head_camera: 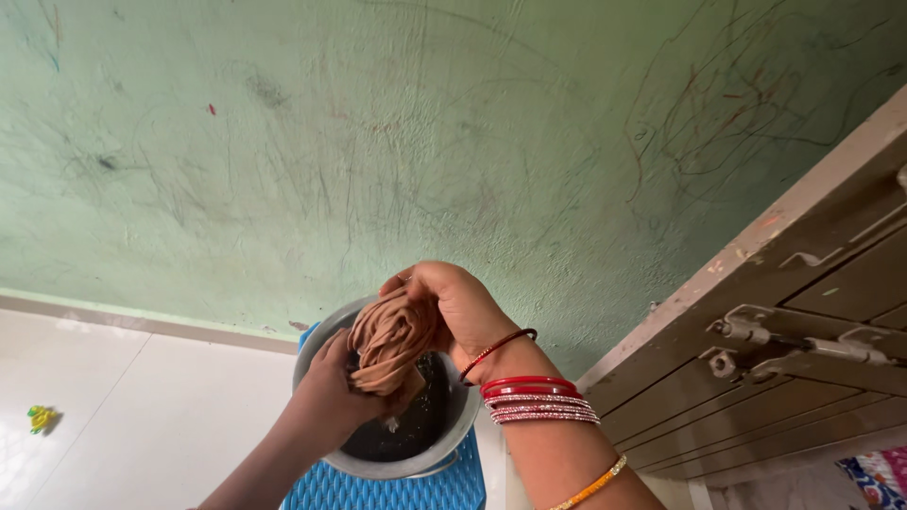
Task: The person wrings out a cloth over a bucket of water, wipes down a door with the cloth, and then rinses and wrings the cloth in the bucket.
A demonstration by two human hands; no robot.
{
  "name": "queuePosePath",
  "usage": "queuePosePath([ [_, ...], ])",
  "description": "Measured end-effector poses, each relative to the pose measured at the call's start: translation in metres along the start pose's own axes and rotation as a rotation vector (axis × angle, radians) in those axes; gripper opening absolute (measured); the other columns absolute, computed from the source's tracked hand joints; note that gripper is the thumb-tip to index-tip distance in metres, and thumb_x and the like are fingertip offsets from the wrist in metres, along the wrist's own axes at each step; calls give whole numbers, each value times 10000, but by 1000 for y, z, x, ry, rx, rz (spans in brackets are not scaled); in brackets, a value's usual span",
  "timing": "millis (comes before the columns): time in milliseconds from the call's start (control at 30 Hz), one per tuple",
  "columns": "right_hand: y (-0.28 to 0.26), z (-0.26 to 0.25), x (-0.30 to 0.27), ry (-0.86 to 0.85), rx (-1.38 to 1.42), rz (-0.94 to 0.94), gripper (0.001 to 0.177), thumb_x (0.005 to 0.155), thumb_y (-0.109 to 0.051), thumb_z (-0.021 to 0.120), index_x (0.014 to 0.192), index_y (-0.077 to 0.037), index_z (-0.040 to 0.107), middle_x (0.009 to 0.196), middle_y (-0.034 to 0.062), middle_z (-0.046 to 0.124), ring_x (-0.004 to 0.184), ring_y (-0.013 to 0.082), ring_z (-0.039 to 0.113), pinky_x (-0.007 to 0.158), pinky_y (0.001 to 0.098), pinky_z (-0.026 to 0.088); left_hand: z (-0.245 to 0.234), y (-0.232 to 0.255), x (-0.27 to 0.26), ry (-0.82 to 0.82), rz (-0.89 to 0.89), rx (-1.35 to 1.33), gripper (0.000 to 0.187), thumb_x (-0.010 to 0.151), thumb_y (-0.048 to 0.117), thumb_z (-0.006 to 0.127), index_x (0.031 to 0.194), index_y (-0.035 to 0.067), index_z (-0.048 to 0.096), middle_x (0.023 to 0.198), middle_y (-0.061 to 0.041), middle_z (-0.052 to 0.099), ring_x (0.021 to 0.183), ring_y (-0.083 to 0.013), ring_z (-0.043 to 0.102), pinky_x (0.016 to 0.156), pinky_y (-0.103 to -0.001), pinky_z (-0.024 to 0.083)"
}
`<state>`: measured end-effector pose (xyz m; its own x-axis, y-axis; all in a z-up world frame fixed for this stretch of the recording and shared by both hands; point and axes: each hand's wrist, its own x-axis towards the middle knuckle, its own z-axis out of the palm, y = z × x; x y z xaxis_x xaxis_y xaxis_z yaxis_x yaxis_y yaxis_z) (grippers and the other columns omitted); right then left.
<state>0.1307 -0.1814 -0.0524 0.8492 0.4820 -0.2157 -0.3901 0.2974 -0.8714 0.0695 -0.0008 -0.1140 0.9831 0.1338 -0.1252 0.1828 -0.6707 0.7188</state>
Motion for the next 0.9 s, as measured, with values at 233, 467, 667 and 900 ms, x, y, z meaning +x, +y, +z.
queuePosePath([
  [233, 9, -28, 12, 216, -380, -192, 367, 856, -319, 829, 842, -25, 611, 758, 34, 660, 685, 126, 596, 700, 315, 498, -23, 39, -12, -141, -210, -494, 585, 813, -29, 607, 1384, 96, 584, 983, -237, 747, 813, -329, 657, 635, -425, 455],
  [467, 70, -45, 42, 148, -417, -482, 351, 869, -223, 637, 1182, -66, 654, 1190, 110, 699, 1106, 190, 675, 947, 322, 573, -35, 73, -10, 59, -214, -606, 531, 790, -2, 593, 1295, 52, 440, 1069, -185, 637, 900, -241, 705, 671, -350, 610],
  [667, 59, 11, 5, 11, -153, -249, 776, 780, -444, 712, 1470, -145, 518, 1358, 59, 635, 1294, 178, 598, 1077, 342, 488, -30, 61, 12, 120, -191, -928, 551, 880, 50, 584, 1395, 123, 402, 1096, -191, 610, 793, -215, 590, 593, -331, 549],
  [900, 50, 19, 4, -160, -43, -303, 1093, 581, -172, 942, 1501, -229, 354, 1355, -2, 596, 1229, 118, 612, 1019, 283, 544, -45, 89, 3, -95, -396, -912, 506, 924, 178, 518, 1401, 235, 357, 1130, -185, 605, 694, -234, 617, 478, -344, 478],
])
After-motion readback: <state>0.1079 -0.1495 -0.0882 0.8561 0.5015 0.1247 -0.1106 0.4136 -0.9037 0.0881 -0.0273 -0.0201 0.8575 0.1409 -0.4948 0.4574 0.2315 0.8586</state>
